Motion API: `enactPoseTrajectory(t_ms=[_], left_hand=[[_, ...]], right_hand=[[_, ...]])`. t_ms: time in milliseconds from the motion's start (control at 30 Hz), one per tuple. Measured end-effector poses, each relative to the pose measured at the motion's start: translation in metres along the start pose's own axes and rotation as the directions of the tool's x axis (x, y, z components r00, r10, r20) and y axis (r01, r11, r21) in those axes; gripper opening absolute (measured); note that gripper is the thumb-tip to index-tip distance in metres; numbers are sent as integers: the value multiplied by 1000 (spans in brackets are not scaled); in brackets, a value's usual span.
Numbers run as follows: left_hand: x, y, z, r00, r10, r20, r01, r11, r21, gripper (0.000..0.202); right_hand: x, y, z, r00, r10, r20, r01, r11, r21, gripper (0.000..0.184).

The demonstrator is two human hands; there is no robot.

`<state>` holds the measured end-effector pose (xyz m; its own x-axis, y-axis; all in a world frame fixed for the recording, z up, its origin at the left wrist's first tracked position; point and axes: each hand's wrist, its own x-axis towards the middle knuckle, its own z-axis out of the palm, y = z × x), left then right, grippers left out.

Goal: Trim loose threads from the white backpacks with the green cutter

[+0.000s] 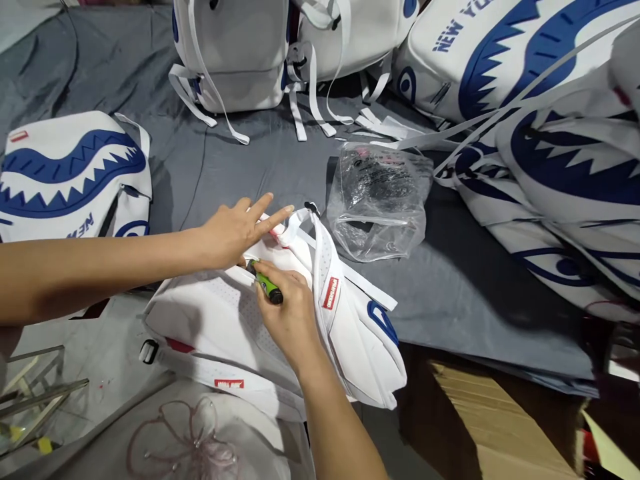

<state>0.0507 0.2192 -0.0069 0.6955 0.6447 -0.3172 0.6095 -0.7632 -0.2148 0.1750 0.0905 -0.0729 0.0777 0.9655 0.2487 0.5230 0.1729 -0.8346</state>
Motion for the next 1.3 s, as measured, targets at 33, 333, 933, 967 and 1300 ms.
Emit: enactPoseTrajectory(t_ms=[33, 333, 933, 967, 1300], left_hand=[[0, -2, 1, 1000, 15, -3, -15, 1000, 4, 125], [1, -18, -6, 989, 110, 96, -107, 993, -43, 108], [-7, -34, -9, 983, 99, 156, -79, 988, -130, 113], [-8, -35, -9, 985, 80, 154, -58, 988, -142, 114], [-2, -41, -13, 971, 37, 238, 8, 982, -188, 120]], right_hand=[[0, 1, 0, 1000, -9, 1, 9, 1000, 2, 29], [-1, 2, 1, 1000, -15, -17, 15, 1000, 17, 29], [-7, -7, -2, 987, -162, 15, 160, 982, 100, 30], [-8, -7, -1, 986, -165, 11, 163, 981, 107, 30], [-1, -12, 3, 994, -99, 53, 94, 993, 76, 20]])
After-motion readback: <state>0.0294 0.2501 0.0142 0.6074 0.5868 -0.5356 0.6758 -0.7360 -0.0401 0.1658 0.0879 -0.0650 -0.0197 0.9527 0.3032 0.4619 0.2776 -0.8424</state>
